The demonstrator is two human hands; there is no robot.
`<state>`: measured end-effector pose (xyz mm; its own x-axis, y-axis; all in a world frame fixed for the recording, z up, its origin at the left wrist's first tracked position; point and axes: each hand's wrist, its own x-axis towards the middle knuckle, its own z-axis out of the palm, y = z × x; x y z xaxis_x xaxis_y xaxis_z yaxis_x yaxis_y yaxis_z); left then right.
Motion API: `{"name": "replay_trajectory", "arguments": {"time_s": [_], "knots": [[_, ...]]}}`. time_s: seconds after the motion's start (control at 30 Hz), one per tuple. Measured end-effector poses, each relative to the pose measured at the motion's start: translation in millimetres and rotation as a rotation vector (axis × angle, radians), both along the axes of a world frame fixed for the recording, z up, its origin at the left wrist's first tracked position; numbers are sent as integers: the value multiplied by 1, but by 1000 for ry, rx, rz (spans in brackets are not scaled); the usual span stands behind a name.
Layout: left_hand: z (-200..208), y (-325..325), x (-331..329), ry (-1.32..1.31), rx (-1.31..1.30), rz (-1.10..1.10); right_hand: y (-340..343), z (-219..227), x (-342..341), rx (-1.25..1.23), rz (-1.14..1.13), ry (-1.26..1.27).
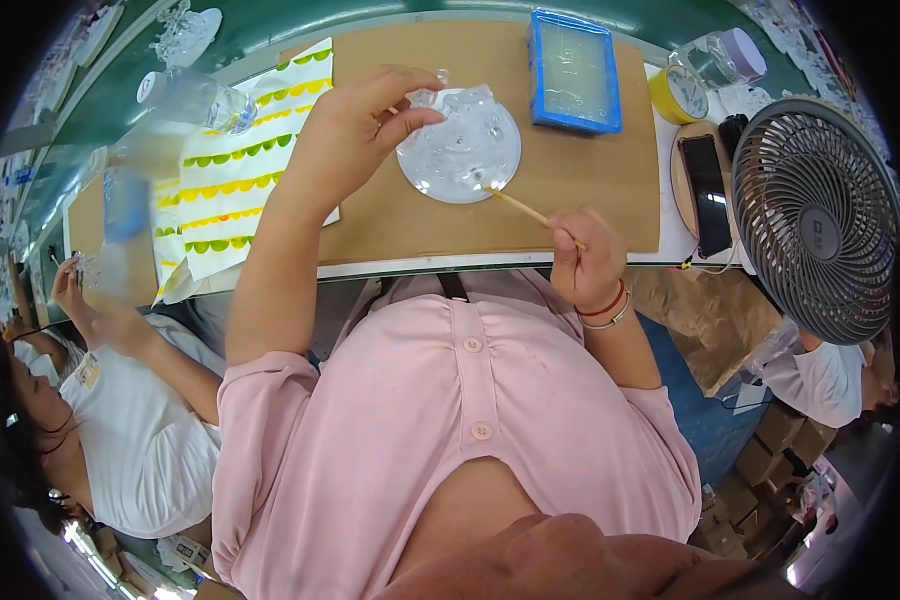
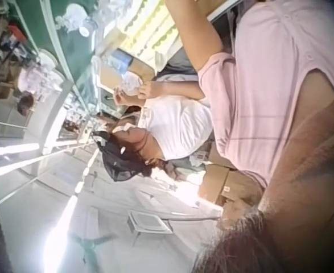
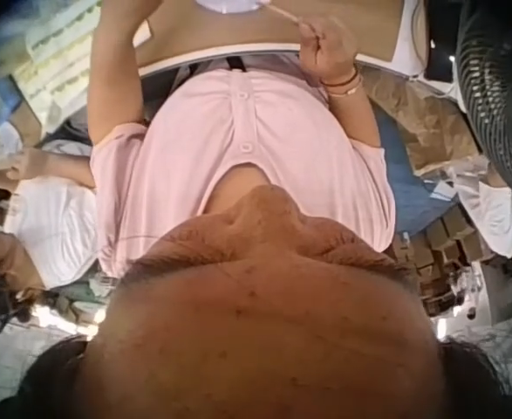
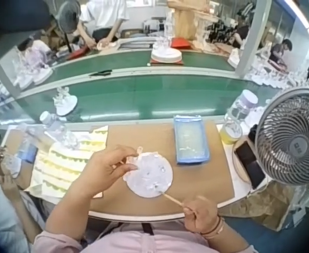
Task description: Applying adhesive to small crystal-like decorative components and mounting them onto a circular light fixture base.
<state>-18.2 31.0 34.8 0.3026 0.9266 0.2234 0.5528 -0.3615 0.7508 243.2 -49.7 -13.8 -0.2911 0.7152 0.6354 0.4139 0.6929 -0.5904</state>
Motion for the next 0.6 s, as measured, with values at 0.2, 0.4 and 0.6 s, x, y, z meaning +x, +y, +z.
{"name": "replay_trajectory", "arguments": {"time_s": [0.2,0.4,0.6], "knots": [[-5,-16,0,16,116,76,16,-7,6,55,-143,-80],[-11,-16,-4,105,192,66,7,-2,6,37,29,-60],[-11,-10,-15,-51,-88,-177,25,-5,6,57,-163,-89]]}}
